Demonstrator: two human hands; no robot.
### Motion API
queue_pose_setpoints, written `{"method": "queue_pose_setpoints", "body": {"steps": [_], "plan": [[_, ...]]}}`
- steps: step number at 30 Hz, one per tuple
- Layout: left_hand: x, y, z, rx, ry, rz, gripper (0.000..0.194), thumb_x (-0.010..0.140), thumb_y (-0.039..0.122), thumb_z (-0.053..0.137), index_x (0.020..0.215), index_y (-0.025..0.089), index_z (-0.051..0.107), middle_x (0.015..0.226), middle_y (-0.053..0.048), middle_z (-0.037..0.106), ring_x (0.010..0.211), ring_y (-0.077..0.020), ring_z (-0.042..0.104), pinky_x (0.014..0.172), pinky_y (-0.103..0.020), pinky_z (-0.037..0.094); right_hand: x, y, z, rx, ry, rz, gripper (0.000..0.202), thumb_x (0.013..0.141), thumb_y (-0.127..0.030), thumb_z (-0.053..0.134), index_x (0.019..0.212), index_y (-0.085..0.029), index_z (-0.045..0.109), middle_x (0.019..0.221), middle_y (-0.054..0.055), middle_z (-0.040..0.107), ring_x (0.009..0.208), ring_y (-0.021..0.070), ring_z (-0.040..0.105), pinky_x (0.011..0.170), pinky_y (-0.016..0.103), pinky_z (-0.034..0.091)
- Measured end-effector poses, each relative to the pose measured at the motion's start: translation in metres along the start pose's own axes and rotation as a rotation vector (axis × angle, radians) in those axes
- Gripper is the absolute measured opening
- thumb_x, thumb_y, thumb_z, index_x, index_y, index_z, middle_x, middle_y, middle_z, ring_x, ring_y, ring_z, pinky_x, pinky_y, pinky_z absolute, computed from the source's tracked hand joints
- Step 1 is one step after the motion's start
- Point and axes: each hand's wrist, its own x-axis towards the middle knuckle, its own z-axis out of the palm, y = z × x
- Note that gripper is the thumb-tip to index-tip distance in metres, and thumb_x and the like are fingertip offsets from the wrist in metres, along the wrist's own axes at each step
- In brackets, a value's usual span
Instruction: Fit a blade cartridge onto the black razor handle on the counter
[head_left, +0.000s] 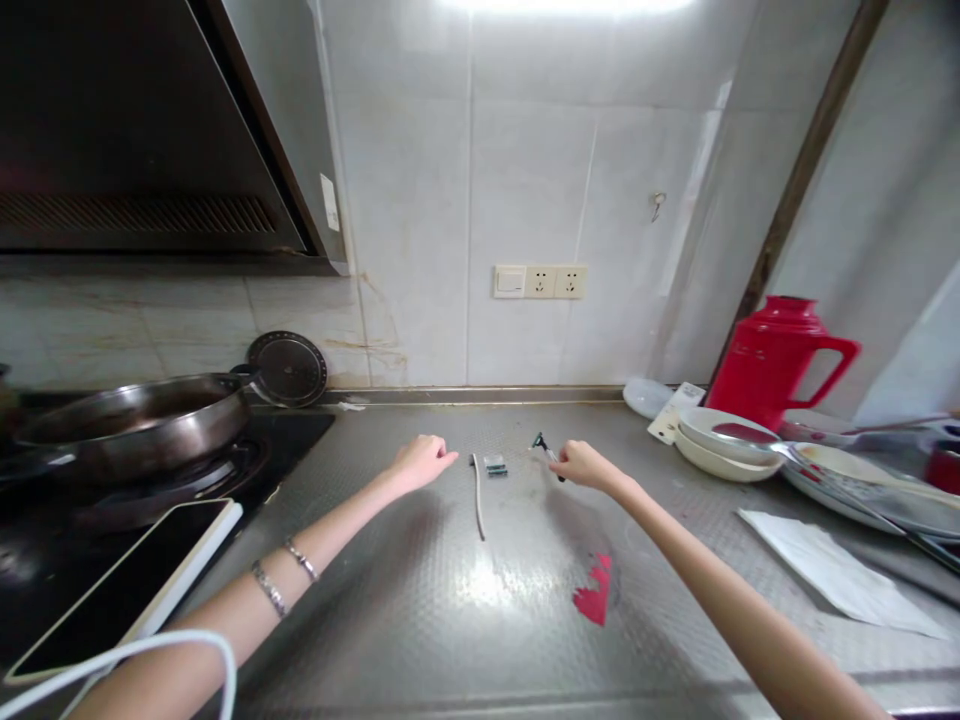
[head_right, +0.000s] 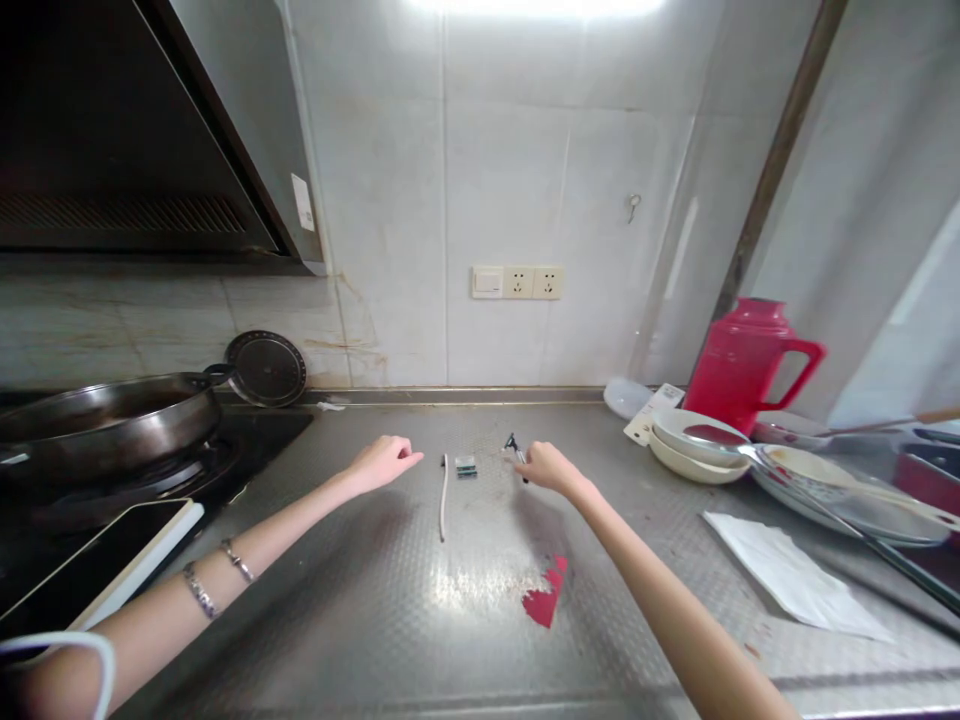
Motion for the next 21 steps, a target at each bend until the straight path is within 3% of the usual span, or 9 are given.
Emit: {"method": "queue_pose_setpoints", "body": {"steps": [4,9,21], "plan": [[-0.003,0.018,0.02,-0.004,-0.079,-0.034,0.037,0.078,0.046,0.046,0.066,0.016,0.064,0.073,-0.008,0.067,0.069,-0.0187,0.062,0.061,-0.026,0.041,-0.013,0.041,0.009,-0.005,0.019,0.043,0.027,0.074,-0.027,0.05,0.056,-0.012,0.064,0.055,0.008,0.062,0.054,0.0143,0.055,0.049,0.022,0.029],[-0.004,0.038,0.04,0.051,-0.107,-0.061,0.034,0.077,0.045,0.048,0.068,0.018,0.066,0.08,-0.01,0.069,0.075,-0.0226,0.064,0.064,-0.029,0.044,-0.021,0.068,0.017,-0.004,0.045,0.075,0.026,0.074,-0.027,0.05,0.059,-0.012,0.064,0.056,0.007,0.061,0.055,0.0132,0.053,0.051,0.022,0.028],[-0.014,0.06,0.062,0.208,-0.142,-0.083,0.033,0.08,0.034,0.041,0.088,0.015,0.066,0.093,-0.016,0.068,0.09,-0.0256,0.063,0.074,-0.033,0.047,-0.035,0.079,0.023,-0.003,-0.005,0.094,0.025,0.074,-0.03,0.052,0.061,-0.013,0.065,0.059,0.007,0.064,0.055,0.0134,0.055,0.049,0.022,0.028]]}}
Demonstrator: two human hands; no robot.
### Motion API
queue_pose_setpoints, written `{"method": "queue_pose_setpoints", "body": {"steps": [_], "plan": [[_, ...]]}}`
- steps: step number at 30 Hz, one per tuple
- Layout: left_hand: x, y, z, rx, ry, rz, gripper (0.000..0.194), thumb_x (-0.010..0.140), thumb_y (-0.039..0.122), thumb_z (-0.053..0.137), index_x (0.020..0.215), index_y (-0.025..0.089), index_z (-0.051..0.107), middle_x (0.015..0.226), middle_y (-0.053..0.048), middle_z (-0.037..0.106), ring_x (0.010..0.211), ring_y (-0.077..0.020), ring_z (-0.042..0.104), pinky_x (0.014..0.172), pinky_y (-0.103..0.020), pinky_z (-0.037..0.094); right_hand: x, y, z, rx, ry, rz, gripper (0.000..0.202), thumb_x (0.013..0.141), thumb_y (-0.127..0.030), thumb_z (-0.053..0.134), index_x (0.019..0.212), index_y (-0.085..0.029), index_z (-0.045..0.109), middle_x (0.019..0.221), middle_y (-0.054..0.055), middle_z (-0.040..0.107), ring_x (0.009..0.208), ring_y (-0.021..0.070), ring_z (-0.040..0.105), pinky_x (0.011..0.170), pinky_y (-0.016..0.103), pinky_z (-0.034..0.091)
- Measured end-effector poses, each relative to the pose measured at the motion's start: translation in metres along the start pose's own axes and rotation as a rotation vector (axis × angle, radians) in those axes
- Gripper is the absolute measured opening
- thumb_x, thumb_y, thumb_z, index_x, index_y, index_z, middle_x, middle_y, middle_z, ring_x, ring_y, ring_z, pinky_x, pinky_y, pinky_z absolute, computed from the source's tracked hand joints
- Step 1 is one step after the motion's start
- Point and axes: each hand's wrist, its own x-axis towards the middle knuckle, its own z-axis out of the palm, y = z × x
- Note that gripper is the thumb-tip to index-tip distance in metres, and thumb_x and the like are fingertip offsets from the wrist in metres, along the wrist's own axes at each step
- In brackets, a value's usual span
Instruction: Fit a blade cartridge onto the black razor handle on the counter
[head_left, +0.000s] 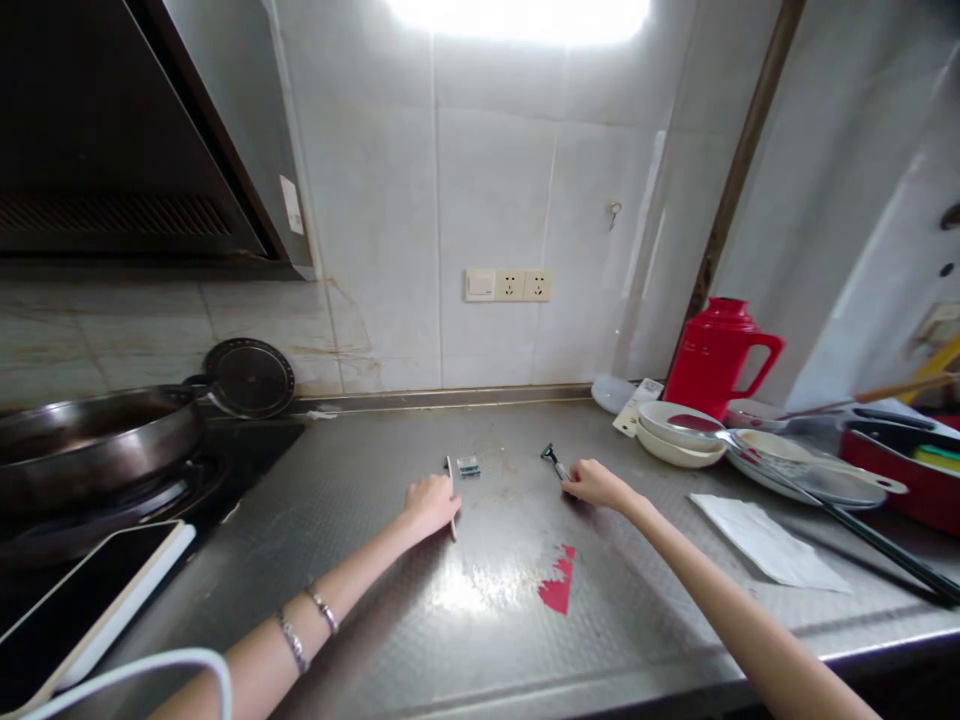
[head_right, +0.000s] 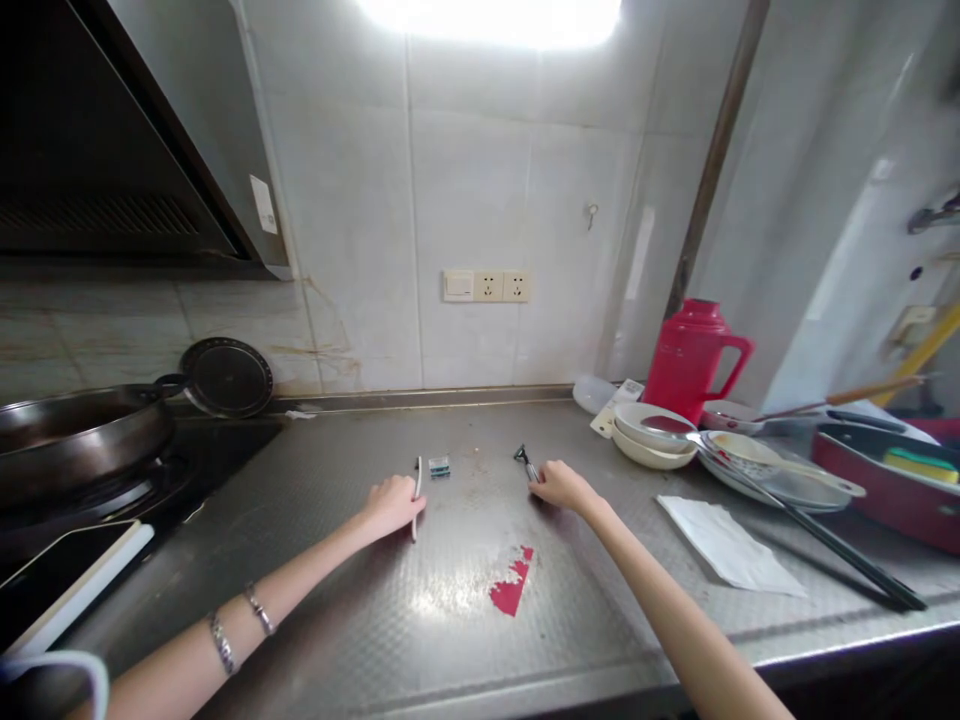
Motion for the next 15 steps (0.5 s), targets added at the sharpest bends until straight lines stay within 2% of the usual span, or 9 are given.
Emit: {"method": "queue_pose_setpoints", "body": {"steps": [9,15], "plan": [[-0.002,0.0,0.002,0.002,0.039,-0.004,0.031,0.08,0.026,0.039,0.088,0.013,0.066,0.095,-0.017,0.067,0.088,-0.0265,0.064,0.071,-0.034,0.048,-0.004,0.001,-0.009,0.014,0.06,0.021,0.026,0.073,-0.033,0.051,0.06,-0.014,0.063,0.061,0.008,0.063,0.056,0.0146,0.055,0.05,0.022,0.027],[0.0,0.011,-0.008,-0.002,0.112,0.033,0.031,0.081,0.023,0.037,0.088,0.013,0.066,0.093,-0.016,0.067,0.088,-0.0258,0.064,0.072,-0.032,0.048,-0.013,-0.021,-0.022,0.131,0.127,-0.029,0.028,0.074,-0.028,0.046,0.053,-0.013,0.06,0.051,0.003,0.056,0.052,0.0116,0.049,0.049,0.022,0.026]]}}
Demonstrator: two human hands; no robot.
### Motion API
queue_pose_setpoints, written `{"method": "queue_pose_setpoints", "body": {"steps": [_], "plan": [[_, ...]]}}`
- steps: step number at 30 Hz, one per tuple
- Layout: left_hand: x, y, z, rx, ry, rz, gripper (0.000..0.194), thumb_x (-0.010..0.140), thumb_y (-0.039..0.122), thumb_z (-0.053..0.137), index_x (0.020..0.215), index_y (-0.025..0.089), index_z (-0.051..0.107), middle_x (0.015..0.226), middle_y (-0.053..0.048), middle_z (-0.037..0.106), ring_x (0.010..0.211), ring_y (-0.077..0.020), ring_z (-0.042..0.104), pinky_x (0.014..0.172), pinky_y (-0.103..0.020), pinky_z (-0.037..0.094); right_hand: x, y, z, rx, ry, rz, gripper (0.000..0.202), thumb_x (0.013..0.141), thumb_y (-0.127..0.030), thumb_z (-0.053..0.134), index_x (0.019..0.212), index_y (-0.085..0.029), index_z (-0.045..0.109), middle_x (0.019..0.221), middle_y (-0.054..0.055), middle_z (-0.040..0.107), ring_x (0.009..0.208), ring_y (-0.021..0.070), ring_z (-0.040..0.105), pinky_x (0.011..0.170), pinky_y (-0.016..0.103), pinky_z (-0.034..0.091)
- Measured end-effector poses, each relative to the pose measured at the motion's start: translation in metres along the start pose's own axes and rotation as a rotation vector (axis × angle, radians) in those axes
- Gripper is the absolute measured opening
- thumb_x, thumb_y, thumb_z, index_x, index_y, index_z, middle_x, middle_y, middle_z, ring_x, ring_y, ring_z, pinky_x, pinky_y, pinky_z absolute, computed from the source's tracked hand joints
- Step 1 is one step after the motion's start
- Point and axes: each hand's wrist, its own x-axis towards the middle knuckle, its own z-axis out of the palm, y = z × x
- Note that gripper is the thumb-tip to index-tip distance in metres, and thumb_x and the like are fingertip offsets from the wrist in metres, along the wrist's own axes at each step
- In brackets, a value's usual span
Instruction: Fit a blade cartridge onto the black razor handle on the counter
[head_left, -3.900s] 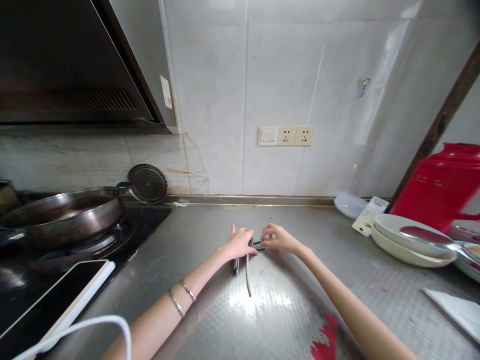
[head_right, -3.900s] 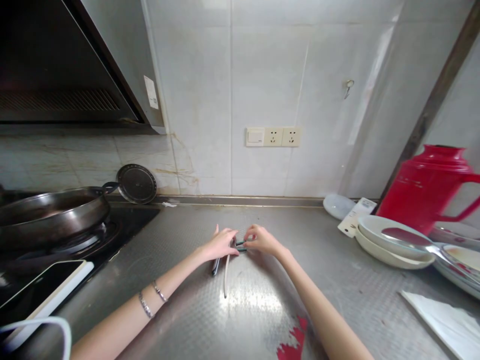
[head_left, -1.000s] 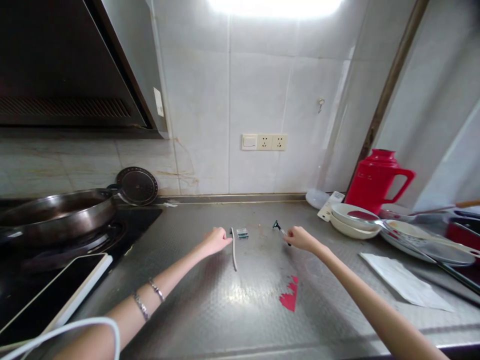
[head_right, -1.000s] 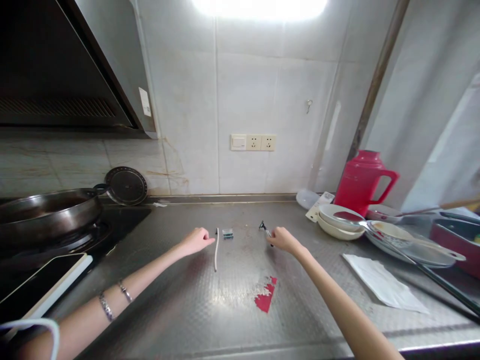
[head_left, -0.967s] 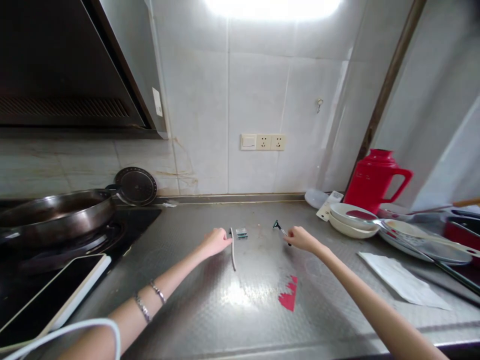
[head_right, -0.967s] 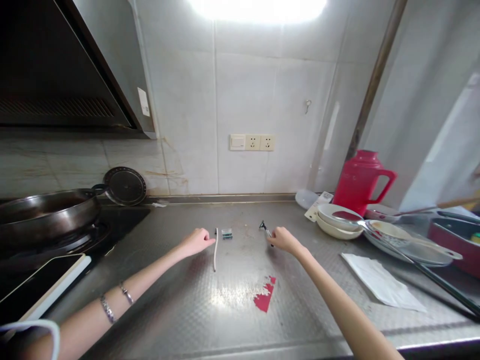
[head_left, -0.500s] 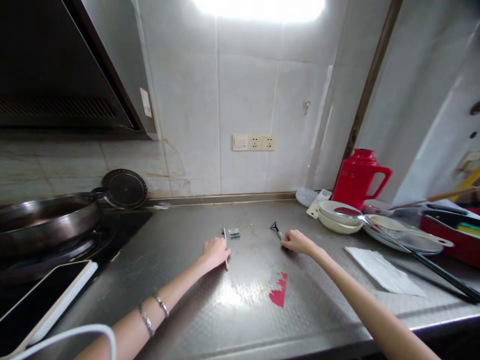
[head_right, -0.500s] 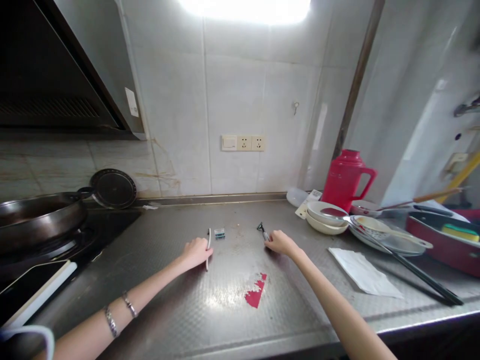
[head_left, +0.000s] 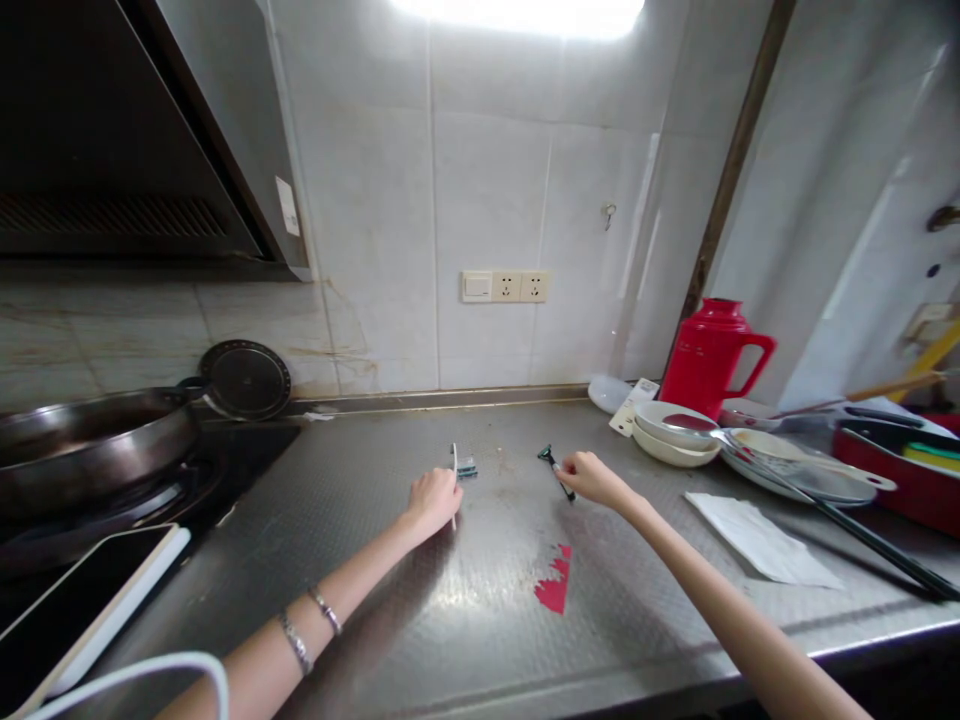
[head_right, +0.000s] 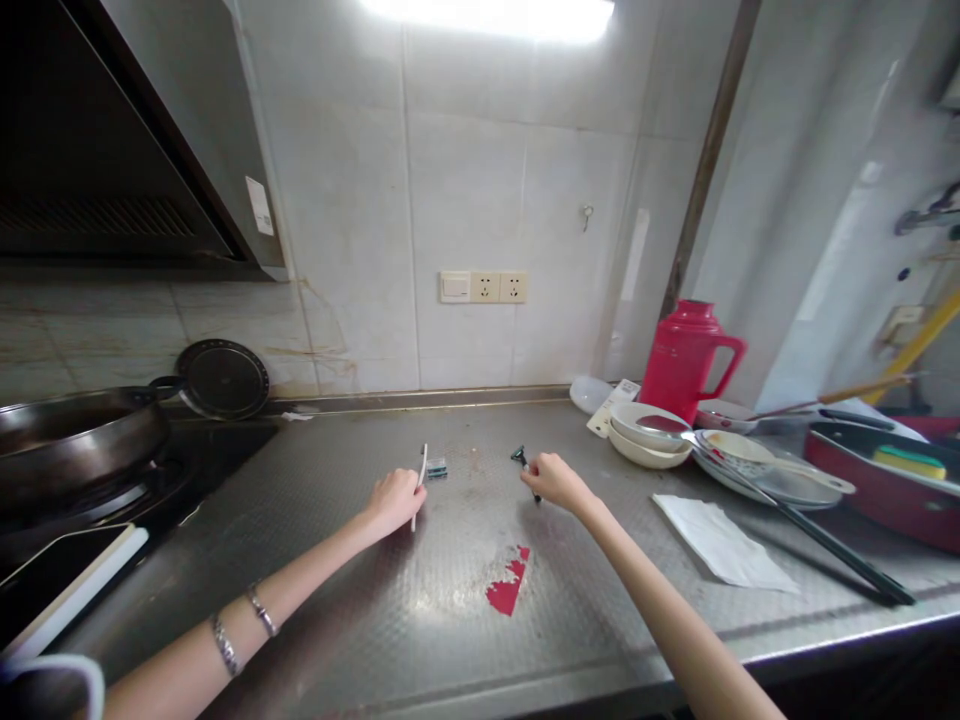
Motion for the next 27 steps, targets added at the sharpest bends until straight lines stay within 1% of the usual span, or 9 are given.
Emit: {"method": "queue_pose_setpoints", "body": {"steps": [3,7,10,13,16,21,24,27], "plan": [[0.005,0.022,-0.007,-0.032,0.028,0.056,0.032,0.083,0.023,0.036,0.089,0.013,0.066,0.09,-0.016,0.067,0.086,-0.0256,0.064,0.07,-0.032,0.049,0.001,-0.019,0.0,0.093,0.006,-0.024,0.031,0.074,-0.03,0.046,0.052,-0.013,0.059,0.047,0.001,0.051,0.049,0.01,0.046,0.047,0.021,0.026],[0.011,0.068,-0.011,-0.065,0.057,0.125,0.032,0.085,0.024,0.037,0.09,0.012,0.065,0.089,-0.015,0.067,0.086,-0.025,0.065,0.071,-0.031,0.049,0.01,-0.037,-0.001,0.211,-0.009,-0.006,0.038,0.075,-0.039,0.046,0.053,-0.012,0.061,0.043,-0.001,0.048,0.044,0.009,0.043,0.044,0.019,0.028],[0.012,0.1,-0.012,-0.089,0.076,0.181,0.03,0.083,0.021,0.039,0.093,0.013,0.066,0.09,-0.015,0.068,0.087,-0.0251,0.065,0.071,-0.031,0.049,0.018,-0.04,-0.008,0.251,0.016,0.033,0.046,0.075,-0.046,0.044,0.047,-0.013,0.058,0.038,-0.001,0.044,0.041,0.0088,0.04,0.043,0.02,0.028],[0.013,0.121,-0.012,-0.122,0.077,0.214,0.03,0.083,0.021,0.04,0.097,0.013,0.065,0.091,-0.016,0.067,0.09,-0.0254,0.064,0.074,-0.032,0.049,0.02,-0.036,-0.017,0.25,0.052,0.071,0.047,0.072,-0.049,0.046,0.043,-0.013,0.056,0.037,-0.001,0.042,0.042,0.0088,0.039,0.044,0.02,0.028],[0.015,0.132,-0.011,-0.148,0.088,0.221,0.03,0.083,0.02,0.041,0.096,0.014,0.066,0.09,-0.016,0.068,0.089,-0.0256,0.064,0.073,-0.032,0.048,0.02,-0.029,-0.023,0.227,0.074,0.105,0.043,0.069,-0.045,0.049,0.042,-0.013,0.056,0.038,0.0,0.044,0.044,0.0094,0.041,0.044,0.02,0.027],[0.022,0.139,-0.004,-0.181,0.149,0.226,0.029,0.083,0.026,0.04,0.094,0.014,0.065,0.087,-0.015,0.068,0.085,-0.0271,0.065,0.069,-0.034,0.048,0.023,-0.022,-0.021,0.168,0.091,0.12,0.032,0.066,-0.033,0.05,0.044,-0.011,0.059,0.039,0.0,0.045,0.045,0.0094,0.041,0.044,0.02,0.025],[0.027,0.138,-0.002,-0.21,0.163,0.238,0.034,0.085,0.036,0.038,0.095,0.015,0.064,0.088,-0.014,0.068,0.085,-0.027,0.064,0.071,-0.035,0.047,0.031,-0.017,-0.021,0.126,0.084,0.101,0.028,0.065,-0.028,0.049,0.047,-0.01,0.06,0.041,0.001,0.045,0.048,0.0096,0.042,0.044,0.02,0.025],[0.031,0.131,0.0,-0.239,0.138,0.264,0.039,0.087,0.041,0.034,0.095,0.017,0.063,0.089,-0.013,0.067,0.085,-0.0248,0.063,0.073,-0.035,0.045,0.04,-0.006,-0.024,0.086,0.047,0.078,0.027,0.066,-0.026,0.049,0.048,-0.009,0.061,0.042,0.001,0.046,0.049,0.0099,0.044,0.044,0.02,0.025]]}}
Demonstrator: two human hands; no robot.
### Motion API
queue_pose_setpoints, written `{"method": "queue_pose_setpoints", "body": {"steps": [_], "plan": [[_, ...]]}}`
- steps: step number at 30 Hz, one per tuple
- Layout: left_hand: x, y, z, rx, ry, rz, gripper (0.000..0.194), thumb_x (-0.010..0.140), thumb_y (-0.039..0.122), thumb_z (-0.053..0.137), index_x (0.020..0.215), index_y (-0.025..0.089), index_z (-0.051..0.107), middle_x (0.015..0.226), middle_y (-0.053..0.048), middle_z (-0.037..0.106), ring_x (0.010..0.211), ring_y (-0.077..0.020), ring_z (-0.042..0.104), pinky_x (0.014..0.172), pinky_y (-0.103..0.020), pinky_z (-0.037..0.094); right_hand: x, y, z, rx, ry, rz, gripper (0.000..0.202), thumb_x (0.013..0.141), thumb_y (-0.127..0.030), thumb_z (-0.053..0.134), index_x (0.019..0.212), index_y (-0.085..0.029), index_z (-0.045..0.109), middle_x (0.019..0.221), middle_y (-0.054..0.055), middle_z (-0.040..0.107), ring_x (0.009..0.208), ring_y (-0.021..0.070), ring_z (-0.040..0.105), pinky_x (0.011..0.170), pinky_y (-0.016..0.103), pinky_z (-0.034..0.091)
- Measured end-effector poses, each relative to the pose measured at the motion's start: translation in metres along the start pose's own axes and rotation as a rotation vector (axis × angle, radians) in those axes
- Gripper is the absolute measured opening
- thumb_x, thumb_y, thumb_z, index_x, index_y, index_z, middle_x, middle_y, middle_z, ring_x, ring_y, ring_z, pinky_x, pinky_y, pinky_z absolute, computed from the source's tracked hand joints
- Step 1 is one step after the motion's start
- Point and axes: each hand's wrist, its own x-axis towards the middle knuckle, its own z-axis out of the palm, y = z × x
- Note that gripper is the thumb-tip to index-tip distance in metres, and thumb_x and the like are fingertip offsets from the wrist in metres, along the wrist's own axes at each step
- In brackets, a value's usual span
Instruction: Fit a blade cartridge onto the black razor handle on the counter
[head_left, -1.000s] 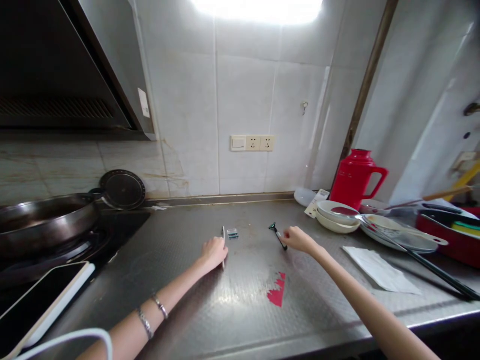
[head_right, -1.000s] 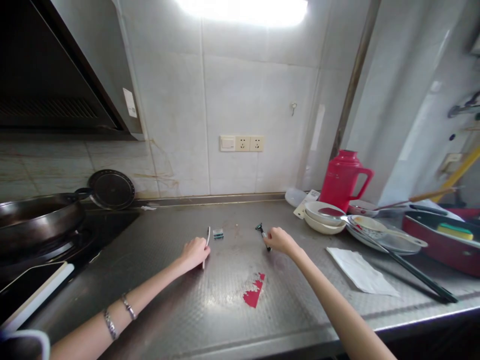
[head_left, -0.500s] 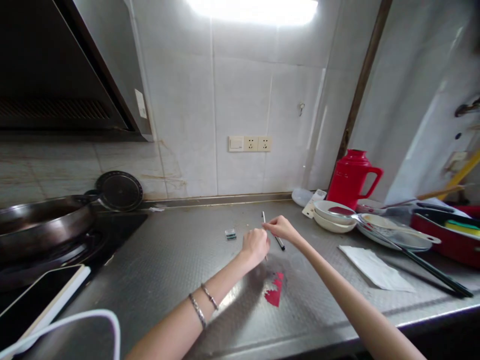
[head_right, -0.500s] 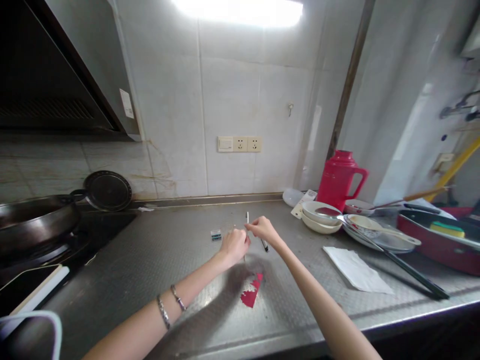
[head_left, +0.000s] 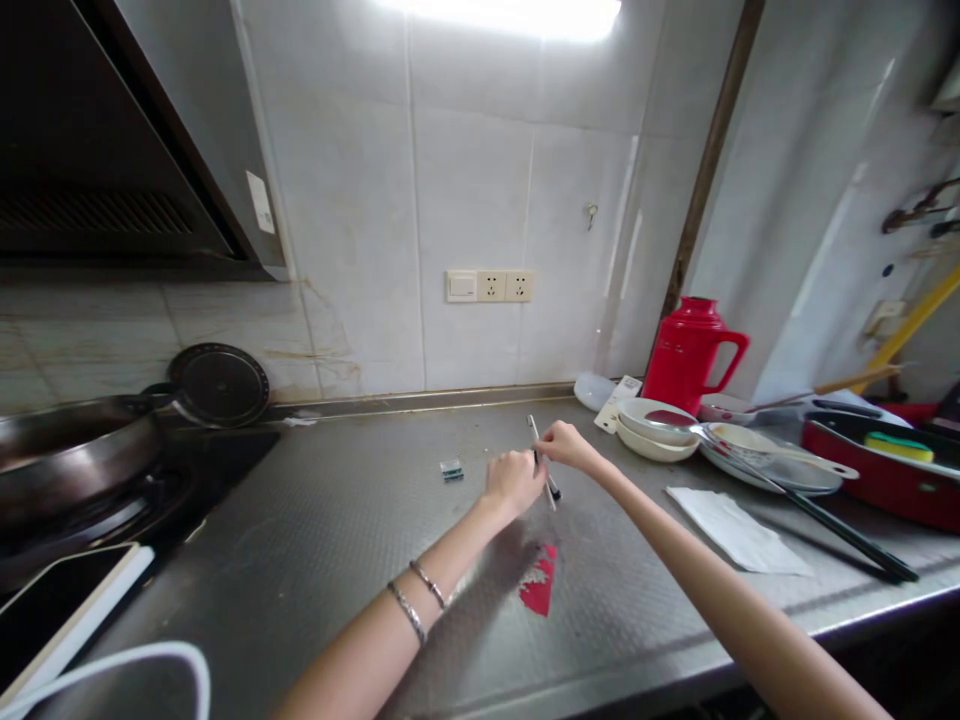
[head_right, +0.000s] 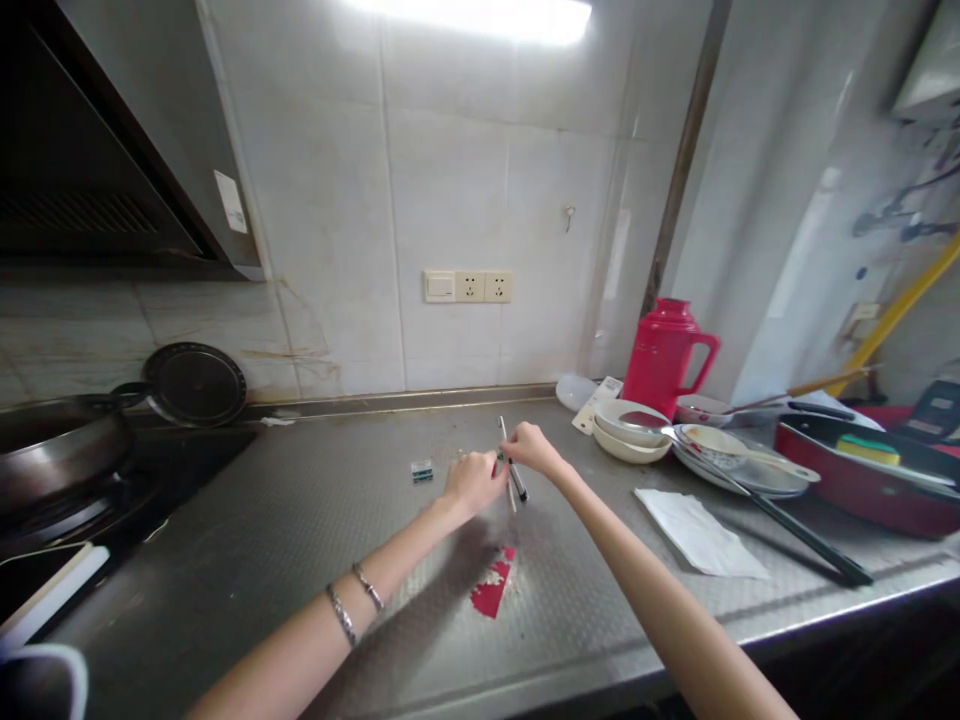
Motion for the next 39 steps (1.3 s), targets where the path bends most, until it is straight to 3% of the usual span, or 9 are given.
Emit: {"method": "queue_pose_setpoints", "body": {"steps": [3,5,8,10,15,19,25,33,39], "plan": [[-0.001,-0.018,-0.002,-0.008,-0.012,0.03,0.035,0.087,0.041,0.035,0.09,0.018,0.063,0.086,-0.009,0.067,0.083,-0.0216,0.062,0.073,-0.032,0.043,0.01,0.018,-0.005,-0.031,-0.073,-0.001,0.026,0.067,-0.026,0.05,0.051,-0.01,0.063,0.043,0.001,0.048,0.049,0.01,0.045,0.045,0.019,0.028],[-0.002,-0.036,-0.006,0.007,0.045,0.042,0.029,0.086,0.038,0.039,0.086,0.019,0.061,0.088,-0.007,0.065,0.083,-0.0202,0.061,0.073,-0.031,0.043,0.015,0.032,-0.007,-0.043,-0.149,0.014,0.024,0.067,-0.025,0.051,0.052,-0.011,0.064,0.042,0.0,0.049,0.047,0.0097,0.046,0.045,0.018,0.031],[-0.001,-0.073,-0.013,0.021,0.187,0.003,0.023,0.085,0.033,0.039,0.085,0.019,0.057,0.09,-0.007,0.061,0.089,-0.02,0.057,0.072,-0.03,0.043,0.02,0.051,-0.005,-0.061,-0.258,0.06,0.021,0.065,-0.024,0.053,0.053,-0.012,0.064,0.041,0.0,0.049,0.041,0.0091,0.045,0.042,0.019,0.033],[0.001,-0.1,-0.017,0.014,0.221,-0.018,0.02,0.081,0.035,0.047,0.088,0.019,0.055,0.094,-0.007,0.059,0.095,-0.021,0.053,0.075,-0.03,0.043,0.021,0.061,-0.001,-0.076,-0.319,0.089,0.019,0.063,-0.024,0.053,0.053,-0.012,0.063,0.04,0.0,0.048,0.037,0.0085,0.042,0.039,0.019,0.033],[-0.001,-0.16,-0.02,-0.019,0.047,0.019,0.05,0.068,0.046,0.061,0.107,0.017,0.05,0.11,-0.01,0.055,0.103,-0.0254,0.049,0.088,-0.037,0.039,0.024,0.067,0.011,-0.123,-0.398,0.113,0.016,0.061,-0.023,0.055,0.052,-0.011,0.062,0.042,0.0,0.05,0.034,0.0079,0.042,0.037,0.02,0.034],[-0.006,-0.187,-0.019,0.001,-0.028,0.014,0.061,0.062,0.048,0.065,0.114,0.019,0.049,0.12,-0.01,0.052,0.113,-0.0282,0.045,0.093,-0.038,0.036,0.029,0.065,0.02,-0.151,-0.413,0.104,0.016,0.061,-0.023,0.054,0.054,-0.011,0.063,0.044,0.001,0.052,0.036,0.0089,0.045,0.038,0.021,0.036],[-0.01,-0.2,-0.016,-0.097,-0.111,0.014,0.064,0.061,0.047,0.065,0.117,0.018,0.049,0.12,-0.011,0.053,0.112,-0.0259,0.048,0.093,-0.034,0.038,0.033,0.061,0.025,-0.155,-0.422,0.091,0.017,0.062,-0.024,0.055,0.053,-0.012,0.063,0.045,0.001,0.053,0.037,0.0096,0.047,0.039,0.021,0.037],[-0.013,-0.193,-0.005,-0.17,-0.013,0.048,0.051,0.062,0.032,0.065,0.109,0.018,0.055,0.107,-0.008,0.061,0.099,-0.0221,0.056,0.088,-0.032,0.041,0.03,0.06,0.026,-0.131,-0.401,0.087,0.018,0.064,-0.027,0.059,0.053,-0.013,0.062,0.043,0.0,0.052,0.034,0.0088,0.045,0.038,0.021,0.036],[-0.013,-0.189,0.003,-0.174,0.005,0.057,0.049,0.062,0.031,0.064,0.108,0.018,0.055,0.104,-0.008,0.062,0.095,-0.021,0.057,0.085,-0.03,0.042,0.029,0.062,0.019,-0.114,-0.376,0.071,0.03,0.071,-0.036,0.056,0.052,-0.013,0.06,0.042,0.0,0.05,0.031,0.008,0.041,0.037,0.022,0.035]]}}
